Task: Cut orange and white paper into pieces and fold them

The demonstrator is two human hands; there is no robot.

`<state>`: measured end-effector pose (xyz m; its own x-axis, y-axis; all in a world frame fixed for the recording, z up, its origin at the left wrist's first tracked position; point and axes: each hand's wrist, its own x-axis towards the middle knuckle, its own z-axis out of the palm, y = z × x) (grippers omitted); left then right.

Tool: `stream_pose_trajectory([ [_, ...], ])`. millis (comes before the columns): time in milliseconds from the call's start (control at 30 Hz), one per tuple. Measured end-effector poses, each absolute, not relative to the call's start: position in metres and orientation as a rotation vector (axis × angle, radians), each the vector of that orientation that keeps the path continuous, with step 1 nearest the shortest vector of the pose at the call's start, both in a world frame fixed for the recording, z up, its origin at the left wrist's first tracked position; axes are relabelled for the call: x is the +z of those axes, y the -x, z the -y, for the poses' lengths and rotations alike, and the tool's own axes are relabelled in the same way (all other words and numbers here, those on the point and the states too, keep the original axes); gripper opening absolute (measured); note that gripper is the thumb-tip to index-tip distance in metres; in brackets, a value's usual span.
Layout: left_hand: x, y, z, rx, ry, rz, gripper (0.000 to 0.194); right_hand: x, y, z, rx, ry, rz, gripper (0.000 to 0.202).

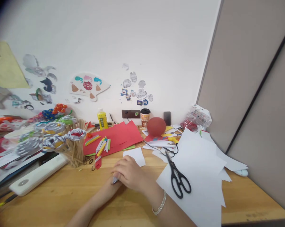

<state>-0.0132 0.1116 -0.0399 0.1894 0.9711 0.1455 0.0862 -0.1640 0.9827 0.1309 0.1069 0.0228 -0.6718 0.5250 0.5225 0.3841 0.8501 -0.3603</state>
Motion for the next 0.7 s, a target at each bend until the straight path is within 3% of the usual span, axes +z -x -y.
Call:
stream_pose_trajectory([
  [300,-0.032,0.014,-0.098,0.823,-1.394,-0.852,0.040,0.007,-0.127,-0.124,0.461,0.974,2.209,0.009],
  [433,-0.033,0.028,-0.102,0.793,-1.509,-1.123,0.048,-0.001,-0.132,-0.133,0.460,1.119,2.099,0.014],
  [700,-0.036,0.073,-0.138,0.692,-1.870,-1.762,0.023,-0.018,-0.167,-0.156,0.248,1.247,2.344,0.034],
])
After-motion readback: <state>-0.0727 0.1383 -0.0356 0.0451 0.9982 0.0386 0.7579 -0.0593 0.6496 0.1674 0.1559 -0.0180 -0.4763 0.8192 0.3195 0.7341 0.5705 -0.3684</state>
